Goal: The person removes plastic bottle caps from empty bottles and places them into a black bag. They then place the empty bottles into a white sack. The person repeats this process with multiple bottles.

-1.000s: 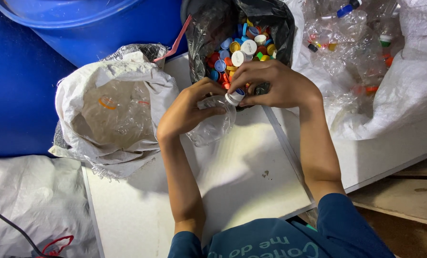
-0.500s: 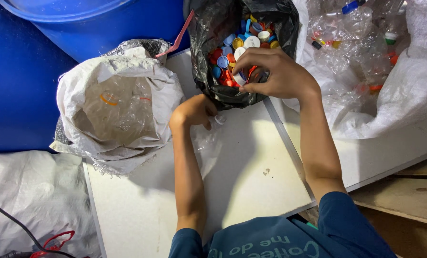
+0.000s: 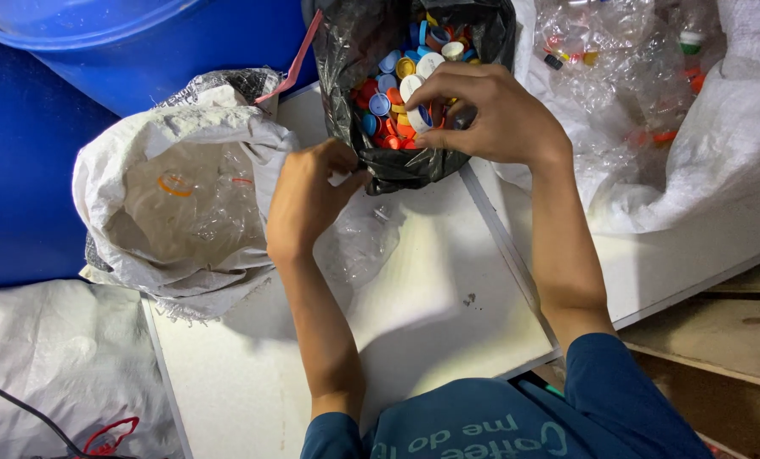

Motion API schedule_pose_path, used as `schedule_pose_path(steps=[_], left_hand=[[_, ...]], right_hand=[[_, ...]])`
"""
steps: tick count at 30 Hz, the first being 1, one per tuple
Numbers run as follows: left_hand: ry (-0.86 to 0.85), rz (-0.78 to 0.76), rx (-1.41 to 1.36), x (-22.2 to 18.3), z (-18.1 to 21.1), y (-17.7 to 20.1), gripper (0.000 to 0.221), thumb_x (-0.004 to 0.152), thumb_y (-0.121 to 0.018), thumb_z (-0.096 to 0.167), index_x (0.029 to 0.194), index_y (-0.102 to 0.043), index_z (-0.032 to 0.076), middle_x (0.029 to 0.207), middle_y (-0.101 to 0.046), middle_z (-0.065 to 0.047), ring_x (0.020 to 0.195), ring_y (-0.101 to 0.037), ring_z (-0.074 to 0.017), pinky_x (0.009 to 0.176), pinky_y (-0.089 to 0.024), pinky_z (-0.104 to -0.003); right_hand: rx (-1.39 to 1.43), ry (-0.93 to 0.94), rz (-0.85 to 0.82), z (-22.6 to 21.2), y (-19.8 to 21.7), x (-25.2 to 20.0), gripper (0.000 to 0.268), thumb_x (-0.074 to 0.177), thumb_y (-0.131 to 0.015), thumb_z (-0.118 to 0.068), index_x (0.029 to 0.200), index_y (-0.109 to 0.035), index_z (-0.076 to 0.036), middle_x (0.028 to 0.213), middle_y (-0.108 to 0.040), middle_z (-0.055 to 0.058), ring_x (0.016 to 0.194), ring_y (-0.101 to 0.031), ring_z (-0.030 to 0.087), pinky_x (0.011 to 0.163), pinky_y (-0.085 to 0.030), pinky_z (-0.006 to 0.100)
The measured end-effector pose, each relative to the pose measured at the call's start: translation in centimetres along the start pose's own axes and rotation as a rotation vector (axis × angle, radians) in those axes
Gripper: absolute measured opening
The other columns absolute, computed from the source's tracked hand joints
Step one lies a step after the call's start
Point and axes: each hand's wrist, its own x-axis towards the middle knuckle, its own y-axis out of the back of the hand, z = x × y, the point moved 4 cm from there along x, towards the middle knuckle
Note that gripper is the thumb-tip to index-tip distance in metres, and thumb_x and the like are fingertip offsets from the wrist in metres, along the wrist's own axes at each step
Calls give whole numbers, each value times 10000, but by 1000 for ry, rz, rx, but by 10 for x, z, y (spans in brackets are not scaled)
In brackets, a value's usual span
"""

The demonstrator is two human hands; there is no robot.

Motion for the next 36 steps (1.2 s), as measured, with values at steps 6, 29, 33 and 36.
schedule_pose_path(steps=[6, 29, 33, 36], left_hand=[[-484, 420, -303, 6, 38, -3, 314, 935, -782, 34, 1201, -618, 1, 1126, -699, -138, 1024, -729, -281, 907, -581, -345], [-296, 195, -58, 21, 14, -29, 271, 848, -797, 94, 1074, -673, 11, 1070, -667, -147, 978, -666, -353, 847, -541, -433], [-115, -73, -15, 15, -14, -29, 193, 736, -853, 96, 870, -730, 31, 877, -748, -117, 801, -744, -281, 737, -582, -377], [-51, -256, 30, 19, -42, -47, 244, 640, -881, 90, 865, -788, 68, 872, -786, -108, 791, -772, -249, 739, -599, -343]], right_hand=[[-66, 159, 140, -12, 2, -3, 401, 846, -876, -99, 1214, -719, -69, 1206, -651, 73, 1101, -686, 252, 934, -574, 355], [-240, -146, 247, 59, -19, 6, 333, 902, -756, 11, 1230, -715, -33, 1233, -649, 115, 1093, -681, 303, 957, -562, 383], [-240, 20, 257, 29, -15, 6, 310, 886, -777, 18, 1188, -719, -16, 1205, -655, 131, 1112, -673, 330, 949, -553, 401], [-116, -169, 151, 13, -18, 11, 230, 923, -763, -30, 1149, -724, -45, 1119, -673, 89, 904, -709, 255, 824, -579, 362]])
